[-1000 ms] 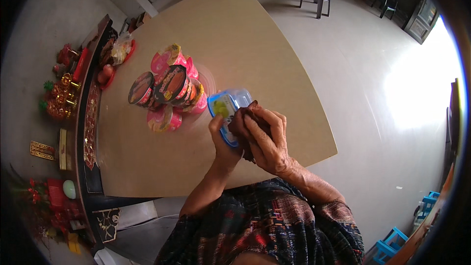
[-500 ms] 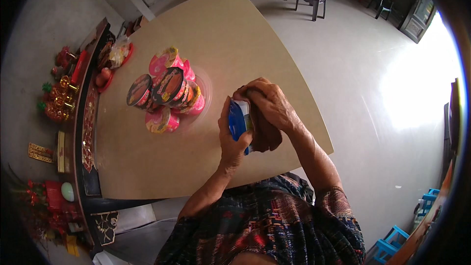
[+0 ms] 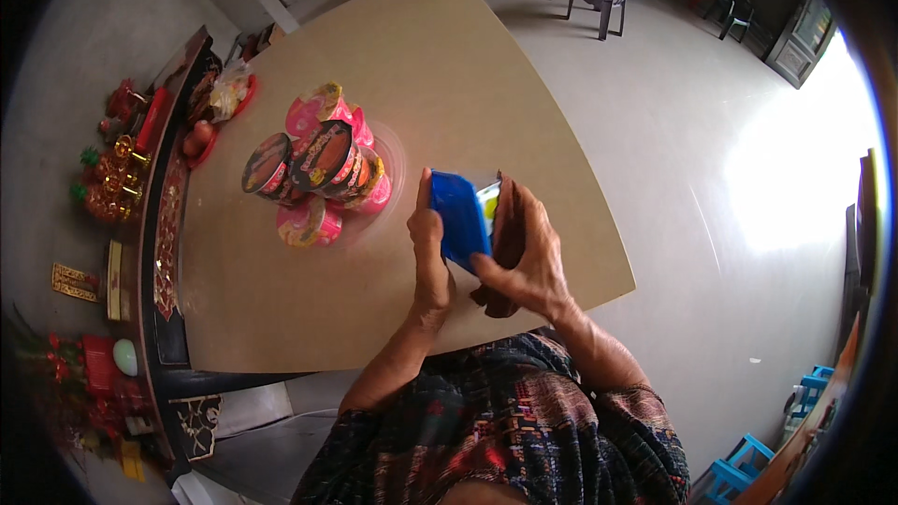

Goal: The person wipes the exterior of several stacked instant noodle cups, a blue plastic container, and a small green bowl with a brown cloth. They handle each item individually, rotating them to clean all sides before placing them back on the table.

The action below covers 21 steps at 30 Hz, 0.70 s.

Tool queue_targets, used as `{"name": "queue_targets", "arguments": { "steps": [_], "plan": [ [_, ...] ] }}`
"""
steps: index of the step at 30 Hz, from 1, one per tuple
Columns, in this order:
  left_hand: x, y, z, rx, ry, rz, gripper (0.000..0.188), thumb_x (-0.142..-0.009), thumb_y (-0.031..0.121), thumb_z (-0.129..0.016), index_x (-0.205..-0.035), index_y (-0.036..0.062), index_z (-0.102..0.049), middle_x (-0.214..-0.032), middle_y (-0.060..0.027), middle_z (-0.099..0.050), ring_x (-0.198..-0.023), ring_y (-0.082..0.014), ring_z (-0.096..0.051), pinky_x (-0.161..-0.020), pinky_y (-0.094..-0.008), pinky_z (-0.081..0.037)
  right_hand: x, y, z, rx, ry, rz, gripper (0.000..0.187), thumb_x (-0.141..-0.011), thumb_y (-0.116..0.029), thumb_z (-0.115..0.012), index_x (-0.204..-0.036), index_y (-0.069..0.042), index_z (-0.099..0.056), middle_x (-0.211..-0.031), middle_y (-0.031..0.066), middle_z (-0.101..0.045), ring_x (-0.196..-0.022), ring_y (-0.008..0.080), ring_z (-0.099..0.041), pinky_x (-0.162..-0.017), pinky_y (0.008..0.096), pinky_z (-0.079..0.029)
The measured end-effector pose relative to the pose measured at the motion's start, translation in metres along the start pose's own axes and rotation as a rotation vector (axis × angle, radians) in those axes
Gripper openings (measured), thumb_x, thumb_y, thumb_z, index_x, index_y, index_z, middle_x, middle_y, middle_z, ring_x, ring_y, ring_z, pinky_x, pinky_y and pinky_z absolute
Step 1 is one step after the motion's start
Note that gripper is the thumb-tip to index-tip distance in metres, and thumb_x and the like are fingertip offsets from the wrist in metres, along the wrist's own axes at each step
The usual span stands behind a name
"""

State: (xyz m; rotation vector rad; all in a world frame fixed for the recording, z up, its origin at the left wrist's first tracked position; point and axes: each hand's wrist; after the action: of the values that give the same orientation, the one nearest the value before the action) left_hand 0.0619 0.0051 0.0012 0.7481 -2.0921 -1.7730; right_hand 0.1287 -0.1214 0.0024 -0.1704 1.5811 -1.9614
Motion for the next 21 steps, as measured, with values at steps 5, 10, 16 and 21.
{"name": "queue_targets", "arguments": {
  "steps": [5,10,16,21],
  "plan": [
    [-0.004,0.028,0.016,-0.441,-0.022,-0.119,0.074,-0.080,0.032,-0.070,-0.140,0.0057,-0.036,-0.132,-0.0118,-0.046,-0.121,-0.0216,-0.043,-0.100,-0.0354,-0.034,-0.012,0.001,0.045,-0.191,-0.214,-0.072,0.081,-0.059,-0.034,-0.068,-0.127,0.004,-0.047,-0.111,0.0213,-0.060,-0.103,0.0303,-0.059,-0.091,0.0388,-0.047],
    [-0.025,0.057,0.030,-0.296,-0.631,0.081,0.073,-0.076,0.040,-0.075,-0.132,0.0030,-0.046,-0.115,-0.0103,-0.058,-0.105,-0.0183,-0.054,-0.093,-0.0305,-0.042,-0.025,-0.006,0.052,-0.181,-0.469,0.086,0.080,-0.057,-0.037,-0.067,-0.125,0.003,-0.050,-0.110,0.0205,-0.060,-0.099,0.0325,-0.061,-0.088,0.0424,-0.048],
    [-0.009,0.032,0.023,-0.105,-0.311,0.112,0.067,-0.087,0.053,-0.057,-0.127,0.0005,-0.048,-0.111,-0.0101,-0.058,-0.101,-0.0165,-0.055,-0.089,-0.0299,-0.046,-0.025,0.002,0.030,-0.631,-0.222,-0.125,0.079,-0.072,-0.057,-0.065,-0.121,0.003,-0.053,-0.113,0.0153,-0.060,-0.106,0.0253,-0.056,-0.094,0.0359,-0.042],
    [-0.006,0.009,0.009,0.275,0.088,0.373,0.071,-0.090,0.063,-0.042,-0.128,0.0040,-0.045,-0.118,-0.0133,-0.055,-0.104,-0.0223,-0.059,-0.088,-0.0366,-0.051,-0.020,0.006,-0.004,-0.761,0.119,-0.191,0.049,-0.091,-0.040,-0.048,-0.120,-0.001,-0.056,-0.108,0.0130,-0.061,-0.101,0.0186,-0.055,-0.093,0.0324,-0.041]
  ]
}}
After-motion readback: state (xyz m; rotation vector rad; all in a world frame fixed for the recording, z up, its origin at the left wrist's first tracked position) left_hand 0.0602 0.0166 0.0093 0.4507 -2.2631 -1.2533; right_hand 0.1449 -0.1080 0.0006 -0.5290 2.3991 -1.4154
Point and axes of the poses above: each hand's wrist, its own x-axis away from the middle knuckle, its own z-axis out of the back of the hand, y = z × x
